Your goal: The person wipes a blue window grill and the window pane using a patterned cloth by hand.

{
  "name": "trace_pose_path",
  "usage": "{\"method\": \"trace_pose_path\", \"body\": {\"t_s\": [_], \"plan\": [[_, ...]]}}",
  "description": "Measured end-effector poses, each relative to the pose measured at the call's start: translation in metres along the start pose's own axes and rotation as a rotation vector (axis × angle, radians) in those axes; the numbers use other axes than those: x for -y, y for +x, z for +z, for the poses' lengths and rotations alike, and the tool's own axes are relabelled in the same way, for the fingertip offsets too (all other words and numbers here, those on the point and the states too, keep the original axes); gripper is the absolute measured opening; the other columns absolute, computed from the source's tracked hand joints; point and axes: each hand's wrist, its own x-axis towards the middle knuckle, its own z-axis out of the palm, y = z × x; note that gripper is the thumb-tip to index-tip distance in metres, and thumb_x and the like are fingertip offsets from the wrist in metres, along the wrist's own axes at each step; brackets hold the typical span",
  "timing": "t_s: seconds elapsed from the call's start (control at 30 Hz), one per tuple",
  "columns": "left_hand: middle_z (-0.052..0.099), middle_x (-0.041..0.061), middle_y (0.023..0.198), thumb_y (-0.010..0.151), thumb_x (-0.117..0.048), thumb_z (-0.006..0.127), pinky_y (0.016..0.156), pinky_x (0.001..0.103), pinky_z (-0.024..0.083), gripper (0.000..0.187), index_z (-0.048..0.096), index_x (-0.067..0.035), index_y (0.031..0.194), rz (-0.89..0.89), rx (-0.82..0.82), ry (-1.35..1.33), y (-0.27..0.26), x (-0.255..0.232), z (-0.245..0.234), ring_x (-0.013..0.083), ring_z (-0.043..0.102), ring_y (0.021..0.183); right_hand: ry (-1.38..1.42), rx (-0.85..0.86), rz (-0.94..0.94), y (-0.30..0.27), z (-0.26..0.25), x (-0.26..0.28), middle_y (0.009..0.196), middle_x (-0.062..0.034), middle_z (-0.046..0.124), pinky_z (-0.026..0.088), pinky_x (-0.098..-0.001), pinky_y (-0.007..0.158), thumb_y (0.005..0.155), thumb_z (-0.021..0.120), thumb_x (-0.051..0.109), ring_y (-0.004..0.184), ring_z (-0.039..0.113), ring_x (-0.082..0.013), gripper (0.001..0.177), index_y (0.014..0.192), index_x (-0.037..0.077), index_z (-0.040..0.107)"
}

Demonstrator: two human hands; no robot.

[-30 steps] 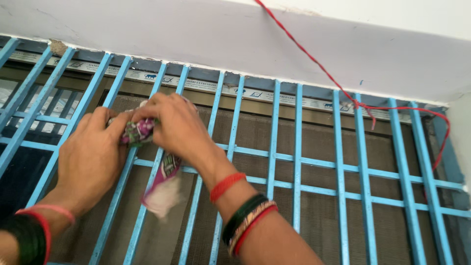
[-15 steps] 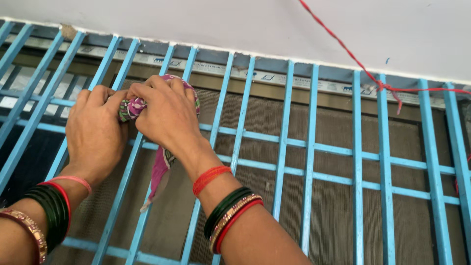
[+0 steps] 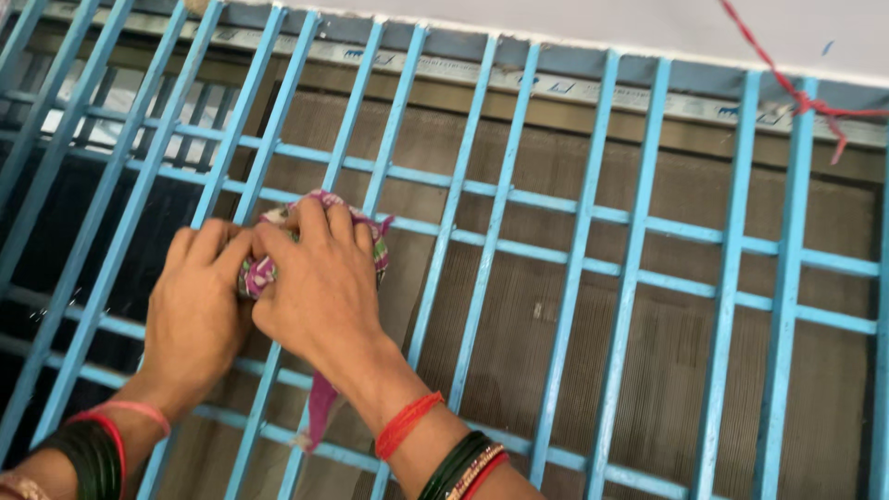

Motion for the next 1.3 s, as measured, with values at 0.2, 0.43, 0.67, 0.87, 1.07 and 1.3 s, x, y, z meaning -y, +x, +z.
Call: {"method": "trace_pose_path", "body": {"t_s": [0.2,0.43,0.67,0.87,1.07,1.3], "plan": [[0.062,0.01,0.119,0.065,0.004,0.072,0.093,0.045,0.048,0.056,0.066,-0.006,0.12,-0.11,0.074,-0.037,-0.081,-0.004,-0.017,0.0356,0.056,0.11,0.098,0.151,0.005,-0.058,-0.004,0.04,0.113,-0.0147,0.058,0.042,-0.0499,0.095,0.065,0.072,0.009,0.112,0.054,-0.0364,0.034,0.098,0.011,0.07],[0.059,0.009,0.127,0.057,0.007,0.073,0.099,0.047,0.044,0.062,0.069,-0.01,0.116,-0.052,0.075,0.057,-0.064,0.006,-0.026,0.0359,0.053,0.116,0.142,0.199,-0.194,-0.042,-0.017,0.019,0.122,-0.0142,0.058,0.047,-0.0511,0.104,0.068,0.072,0.001,0.12,0.055,-0.0388,0.042,0.108,0.01,0.068],[0.06,0.009,0.123,0.076,0.004,0.071,0.093,0.049,0.044,0.054,0.071,-0.011,0.128,-0.012,-0.189,0.227,0.042,0.03,0.004,0.0368,0.054,0.115,-0.121,0.006,-0.34,0.068,0.012,-0.037,0.125,-0.008,0.065,0.046,-0.0531,0.109,0.083,0.061,-0.002,0.124,0.06,-0.0322,0.043,0.118,0.021,0.072],[0.063,0.008,0.117,0.074,0.006,0.068,0.092,0.049,0.046,0.054,0.075,-0.012,0.124,-0.047,-0.167,0.179,0.029,0.041,0.01,0.0364,0.055,0.109,0.046,-0.013,-0.126,0.046,0.054,-0.024,0.134,-0.0125,0.066,0.05,-0.044,0.11,0.088,0.056,0.0,0.129,0.062,-0.033,0.037,0.12,0.014,0.069],[0.065,0.007,0.117,0.076,0.008,0.067,0.095,0.046,0.048,0.047,0.075,-0.008,0.12,-0.139,-0.151,0.137,-0.031,0.032,-0.004,0.036,0.055,0.106,0.091,0.01,-0.014,-0.014,0.059,0.024,0.137,-0.0143,0.064,0.05,-0.0467,0.108,0.089,0.059,0.003,0.129,0.06,-0.0349,0.033,0.119,0.012,0.068],[0.064,0.012,0.114,0.081,0.003,0.069,0.091,0.045,0.047,0.037,0.074,-0.002,0.117,-0.286,-0.151,0.065,-0.102,0.017,-0.015,0.0373,0.053,0.105,0.054,0.064,0.037,-0.067,0.057,0.074,0.127,-0.0129,0.067,0.047,-0.0511,0.098,0.086,0.064,0.014,0.112,0.058,-0.0381,0.026,0.111,0.012,0.07]]}}
